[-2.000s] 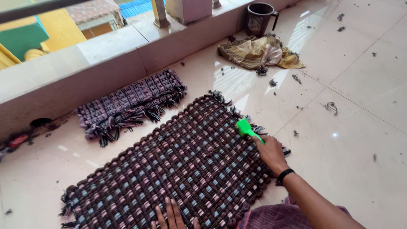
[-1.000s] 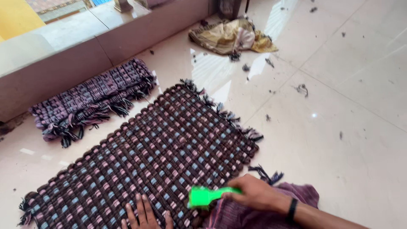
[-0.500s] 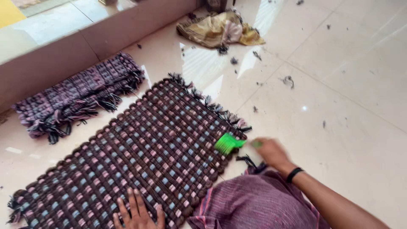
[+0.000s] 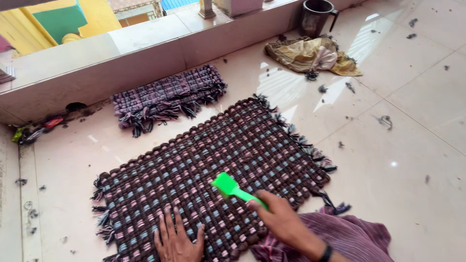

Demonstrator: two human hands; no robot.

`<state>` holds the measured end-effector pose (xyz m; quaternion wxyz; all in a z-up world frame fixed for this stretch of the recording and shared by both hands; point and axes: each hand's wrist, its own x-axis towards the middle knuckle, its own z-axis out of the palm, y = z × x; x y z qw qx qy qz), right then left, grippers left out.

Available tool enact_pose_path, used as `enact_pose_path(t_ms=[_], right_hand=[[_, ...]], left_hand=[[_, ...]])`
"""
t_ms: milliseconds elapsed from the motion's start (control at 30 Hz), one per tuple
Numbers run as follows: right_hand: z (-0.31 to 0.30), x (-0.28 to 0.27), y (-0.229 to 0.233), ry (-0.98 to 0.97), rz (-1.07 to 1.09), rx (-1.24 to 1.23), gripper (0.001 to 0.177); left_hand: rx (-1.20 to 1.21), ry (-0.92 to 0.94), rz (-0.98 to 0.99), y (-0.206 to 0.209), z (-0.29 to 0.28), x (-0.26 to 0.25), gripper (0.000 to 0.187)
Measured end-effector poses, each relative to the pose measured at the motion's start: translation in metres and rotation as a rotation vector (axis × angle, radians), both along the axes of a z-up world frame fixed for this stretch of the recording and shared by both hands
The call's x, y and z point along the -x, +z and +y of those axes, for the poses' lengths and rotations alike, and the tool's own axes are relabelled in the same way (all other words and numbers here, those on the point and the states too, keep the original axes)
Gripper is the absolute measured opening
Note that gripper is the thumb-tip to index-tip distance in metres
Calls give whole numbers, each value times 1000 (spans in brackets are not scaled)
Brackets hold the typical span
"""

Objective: The person cleans two rugs by hand using a green brush to remove hair and debris while on a tiled floor.

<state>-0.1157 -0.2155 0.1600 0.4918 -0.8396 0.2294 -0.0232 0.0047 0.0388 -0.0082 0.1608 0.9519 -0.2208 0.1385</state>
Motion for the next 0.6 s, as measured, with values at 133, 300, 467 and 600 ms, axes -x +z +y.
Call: enact_pose_path(t_ms=[133,300,467,600], right_hand=[[40,-54,-16,86,113,10,35],[-28,-123,-90,403,-41,415,32],[-142,-160,-71,-439,291,349,38],[-52,-171,-73,19,-182,568,32]], left_hand=[[72,88,-90,-20,-3,-3,92],[83,23,-66,-43,2,-15,95],[-455,10,430,-50,2,-25,103],[18,-24,13,-75,6,-21,110]])
